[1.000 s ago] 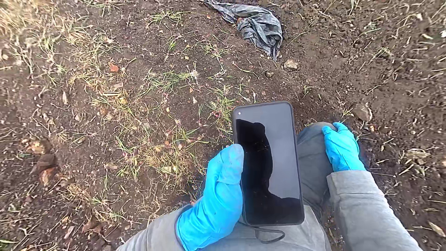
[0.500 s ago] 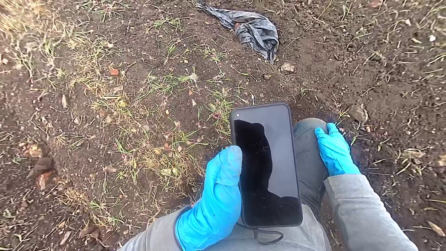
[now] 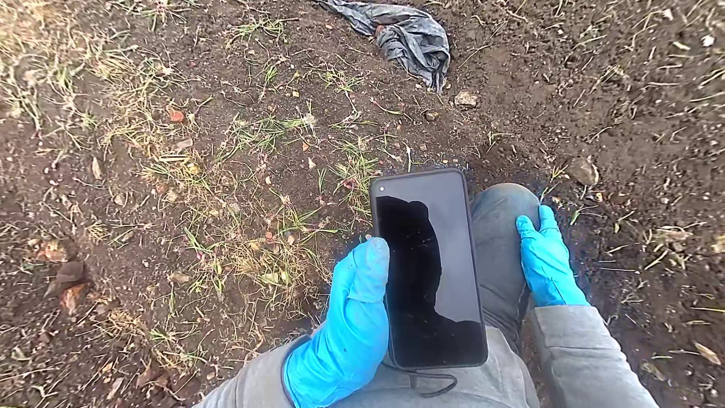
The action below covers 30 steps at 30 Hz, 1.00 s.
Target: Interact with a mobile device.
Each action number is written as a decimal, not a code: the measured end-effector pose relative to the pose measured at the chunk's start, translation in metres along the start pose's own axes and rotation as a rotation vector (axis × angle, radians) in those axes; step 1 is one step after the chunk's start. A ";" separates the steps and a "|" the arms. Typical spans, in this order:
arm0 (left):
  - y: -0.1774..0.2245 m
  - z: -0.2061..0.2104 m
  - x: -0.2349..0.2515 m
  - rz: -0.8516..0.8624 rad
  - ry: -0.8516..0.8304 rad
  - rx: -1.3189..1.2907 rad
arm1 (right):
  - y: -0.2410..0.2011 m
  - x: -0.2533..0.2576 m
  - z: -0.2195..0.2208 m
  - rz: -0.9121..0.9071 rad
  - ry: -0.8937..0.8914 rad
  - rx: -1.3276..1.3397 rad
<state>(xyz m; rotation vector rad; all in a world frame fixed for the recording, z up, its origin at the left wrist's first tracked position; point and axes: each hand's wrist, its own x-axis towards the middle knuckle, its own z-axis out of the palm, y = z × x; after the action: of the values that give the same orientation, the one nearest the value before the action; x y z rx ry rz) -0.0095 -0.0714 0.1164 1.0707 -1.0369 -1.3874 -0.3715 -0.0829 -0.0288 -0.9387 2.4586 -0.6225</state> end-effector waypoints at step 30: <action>-0.008 -0.002 0.004 -0.061 -0.008 -0.003 | -0.011 -0.009 -0.001 0.028 0.097 0.082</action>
<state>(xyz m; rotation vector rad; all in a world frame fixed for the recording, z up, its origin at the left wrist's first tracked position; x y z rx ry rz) -0.0090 -0.0749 0.1081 1.1032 -1.0147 -1.4429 -0.3605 -0.0839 -0.0204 -0.8590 2.5052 -0.7701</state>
